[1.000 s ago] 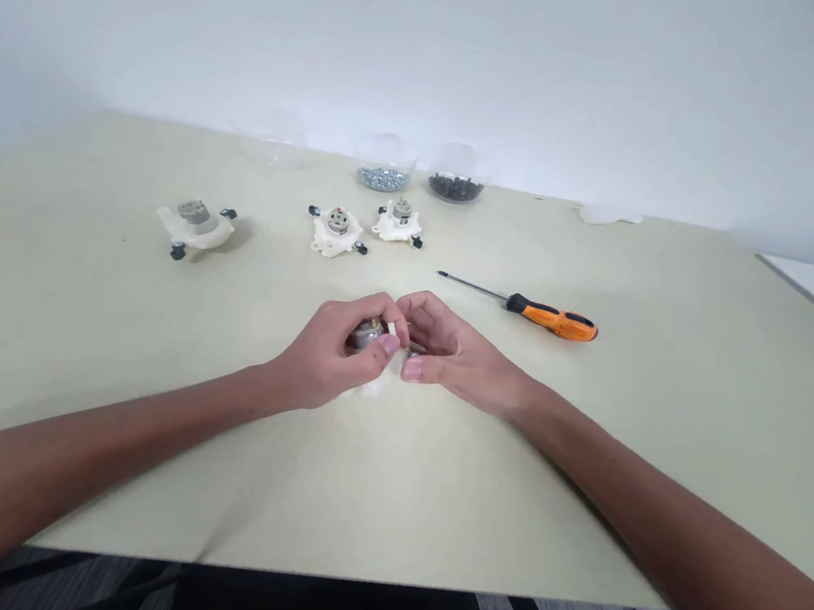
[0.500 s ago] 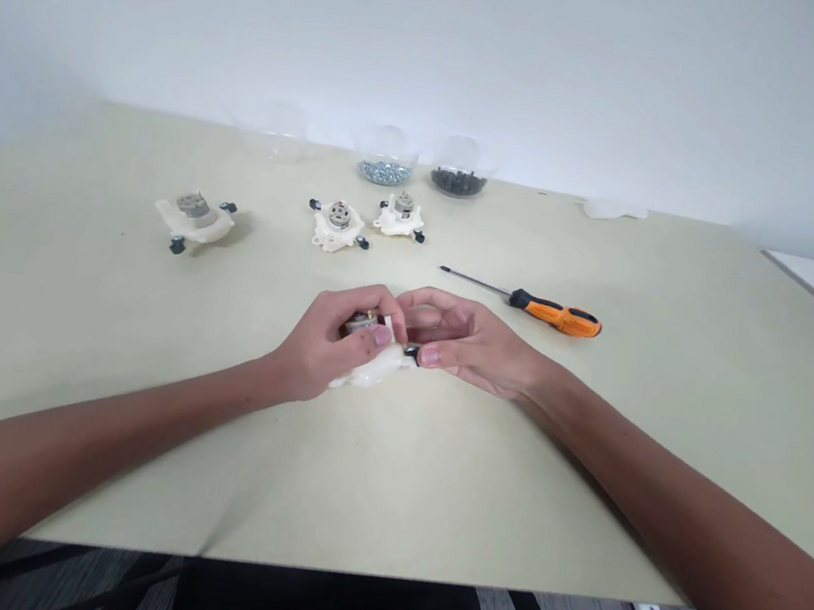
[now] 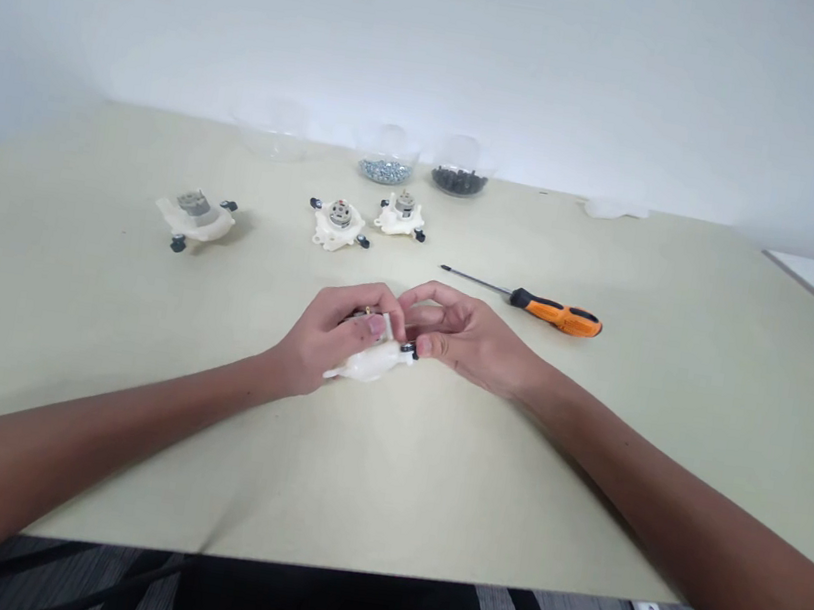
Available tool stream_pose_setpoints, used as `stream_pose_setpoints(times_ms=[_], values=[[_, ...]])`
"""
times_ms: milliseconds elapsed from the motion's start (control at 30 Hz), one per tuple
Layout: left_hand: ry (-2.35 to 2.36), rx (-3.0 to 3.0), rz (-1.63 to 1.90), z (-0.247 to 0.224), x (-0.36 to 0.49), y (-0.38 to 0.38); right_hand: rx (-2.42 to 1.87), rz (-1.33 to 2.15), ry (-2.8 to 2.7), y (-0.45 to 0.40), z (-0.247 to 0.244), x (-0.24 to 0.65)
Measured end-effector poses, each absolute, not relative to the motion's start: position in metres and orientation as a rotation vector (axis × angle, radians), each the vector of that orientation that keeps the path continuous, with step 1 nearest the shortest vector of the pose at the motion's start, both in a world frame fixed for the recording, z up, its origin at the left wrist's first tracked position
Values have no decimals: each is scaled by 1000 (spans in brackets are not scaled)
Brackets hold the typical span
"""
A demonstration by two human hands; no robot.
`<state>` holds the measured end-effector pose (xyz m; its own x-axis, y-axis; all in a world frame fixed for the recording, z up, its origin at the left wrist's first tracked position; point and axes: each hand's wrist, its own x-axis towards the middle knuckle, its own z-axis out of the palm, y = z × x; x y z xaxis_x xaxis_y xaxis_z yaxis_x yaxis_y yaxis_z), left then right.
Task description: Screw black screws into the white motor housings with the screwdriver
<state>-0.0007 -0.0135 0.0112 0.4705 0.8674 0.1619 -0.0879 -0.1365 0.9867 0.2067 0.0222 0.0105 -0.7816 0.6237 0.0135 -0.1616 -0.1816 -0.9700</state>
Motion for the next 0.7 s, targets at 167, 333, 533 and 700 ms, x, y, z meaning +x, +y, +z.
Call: stream_pose_setpoints(times_ms=[167, 333, 533, 700], values=[[879, 1496, 1012, 14, 2, -11, -795, 1758, -1538, 16, 11, 201], [1129, 1687, 1137, 13, 3, -9, -974, 1605, -1541, 11, 17, 199], [1202, 1875, 1147, 13, 2, -10, -1027, 1518, -1642, 8, 22, 200], [1233, 1982, 1126, 14, 1, -8, -1049, 1468, -1641, 7, 22, 198]])
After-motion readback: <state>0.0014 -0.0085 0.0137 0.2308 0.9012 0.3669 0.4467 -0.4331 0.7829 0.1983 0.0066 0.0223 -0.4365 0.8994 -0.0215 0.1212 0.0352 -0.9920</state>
